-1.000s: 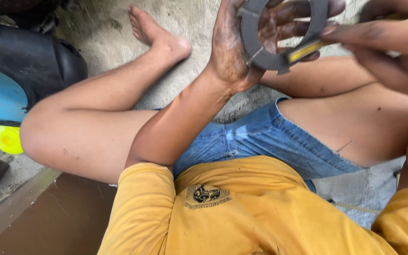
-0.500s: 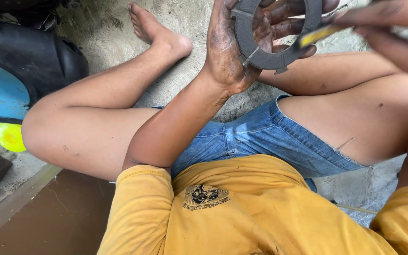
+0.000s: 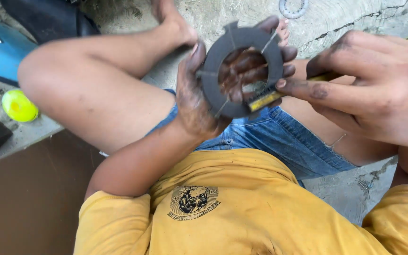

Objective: Cleaning a circular metal motorcycle component using a small brush while sitting on the floor.

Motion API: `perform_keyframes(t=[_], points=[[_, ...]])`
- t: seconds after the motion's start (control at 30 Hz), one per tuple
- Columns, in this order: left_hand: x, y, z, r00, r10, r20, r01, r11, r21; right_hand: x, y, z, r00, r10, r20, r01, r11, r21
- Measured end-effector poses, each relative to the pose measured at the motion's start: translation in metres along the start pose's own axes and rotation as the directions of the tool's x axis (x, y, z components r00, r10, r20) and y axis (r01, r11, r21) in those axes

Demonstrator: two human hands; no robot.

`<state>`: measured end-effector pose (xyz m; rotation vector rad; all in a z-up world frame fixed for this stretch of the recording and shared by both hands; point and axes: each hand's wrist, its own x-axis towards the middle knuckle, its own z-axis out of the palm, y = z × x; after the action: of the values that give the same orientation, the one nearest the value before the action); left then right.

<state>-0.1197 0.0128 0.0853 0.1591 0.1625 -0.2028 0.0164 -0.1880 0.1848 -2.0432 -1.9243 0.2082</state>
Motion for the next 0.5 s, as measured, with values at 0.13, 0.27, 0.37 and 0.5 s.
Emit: perform_keyframes(t=[0.13,0.27,0.37,0.5], points=[[-0.031,-0.006,0.002,0.997,0.031,0.07,-0.021,0.99,-0.138,-0.017,0.003,0.001,1.0,0.006,0.026,-0.004,0.998,-0.057],[-0.033,-0.005,0.006,0.994,0.092,0.065,-0.091,0.996,-0.016,-0.016,-0.021,0.001,1.0,0.024,-0.004,-0.024,0.994,-0.108],[-0.022,0.008,0.029,0.999,0.052,0.015,-0.052,0.999,0.01,-0.016,-0.033,0.001,0.993,0.117,-0.025,-0.119,0.985,-0.124],[-0.004,0.011,0.015,0.992,0.034,0.121,-0.03,0.999,-0.031,-0.045,-0.03,0.021,0.915,0.338,-0.221,-0.36,0.931,-0.067]])
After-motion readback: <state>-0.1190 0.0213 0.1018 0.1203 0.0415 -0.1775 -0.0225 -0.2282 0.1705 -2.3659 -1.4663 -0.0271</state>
